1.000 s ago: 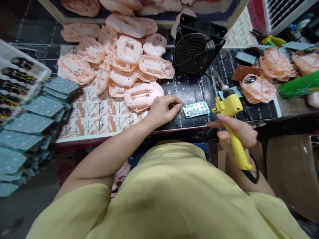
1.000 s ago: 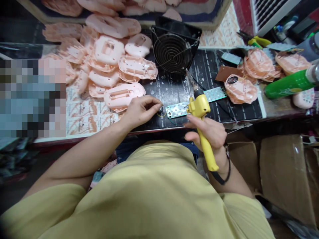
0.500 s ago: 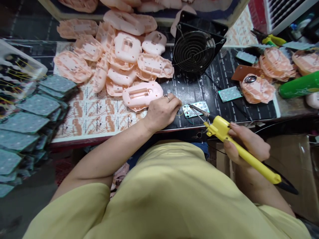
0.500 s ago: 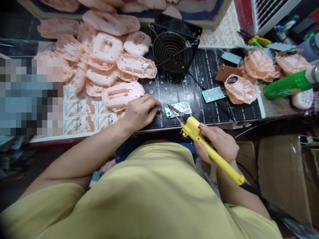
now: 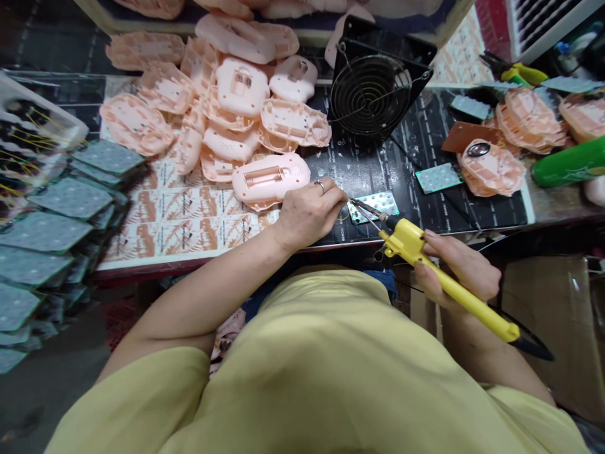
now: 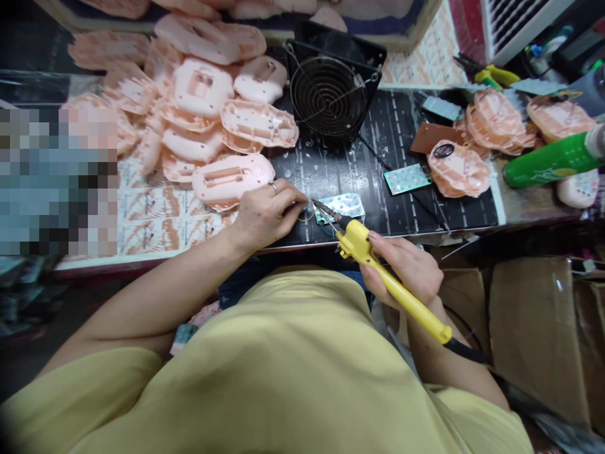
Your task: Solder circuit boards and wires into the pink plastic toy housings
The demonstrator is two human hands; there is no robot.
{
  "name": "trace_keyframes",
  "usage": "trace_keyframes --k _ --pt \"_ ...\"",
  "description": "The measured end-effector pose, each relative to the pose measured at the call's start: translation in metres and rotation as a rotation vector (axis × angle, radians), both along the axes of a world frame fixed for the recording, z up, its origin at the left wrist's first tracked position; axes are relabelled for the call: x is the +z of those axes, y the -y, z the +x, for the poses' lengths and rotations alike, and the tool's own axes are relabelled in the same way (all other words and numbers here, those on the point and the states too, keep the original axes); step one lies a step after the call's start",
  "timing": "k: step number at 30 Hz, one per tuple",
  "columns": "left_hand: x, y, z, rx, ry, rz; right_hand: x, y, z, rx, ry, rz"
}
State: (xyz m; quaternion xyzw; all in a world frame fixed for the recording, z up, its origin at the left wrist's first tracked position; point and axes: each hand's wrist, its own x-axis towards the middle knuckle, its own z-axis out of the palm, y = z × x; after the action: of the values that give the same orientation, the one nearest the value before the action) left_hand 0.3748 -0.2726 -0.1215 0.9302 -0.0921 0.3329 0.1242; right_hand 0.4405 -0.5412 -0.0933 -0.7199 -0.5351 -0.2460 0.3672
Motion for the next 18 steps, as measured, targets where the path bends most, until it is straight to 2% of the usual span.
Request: trace_keyframes --k 12,18 --pt "-0.0011 0.0008 0.0002 0.019 -0.037 -0.005 -0.0008 0.0021 0.0009 0.016 -0.016 0.008" --pt "-0.0007 0.0012 -0.0006 0.031 -0.103 0.003 0.0025 0.0016 -0.0014 -0.028 -0.008 -0.018"
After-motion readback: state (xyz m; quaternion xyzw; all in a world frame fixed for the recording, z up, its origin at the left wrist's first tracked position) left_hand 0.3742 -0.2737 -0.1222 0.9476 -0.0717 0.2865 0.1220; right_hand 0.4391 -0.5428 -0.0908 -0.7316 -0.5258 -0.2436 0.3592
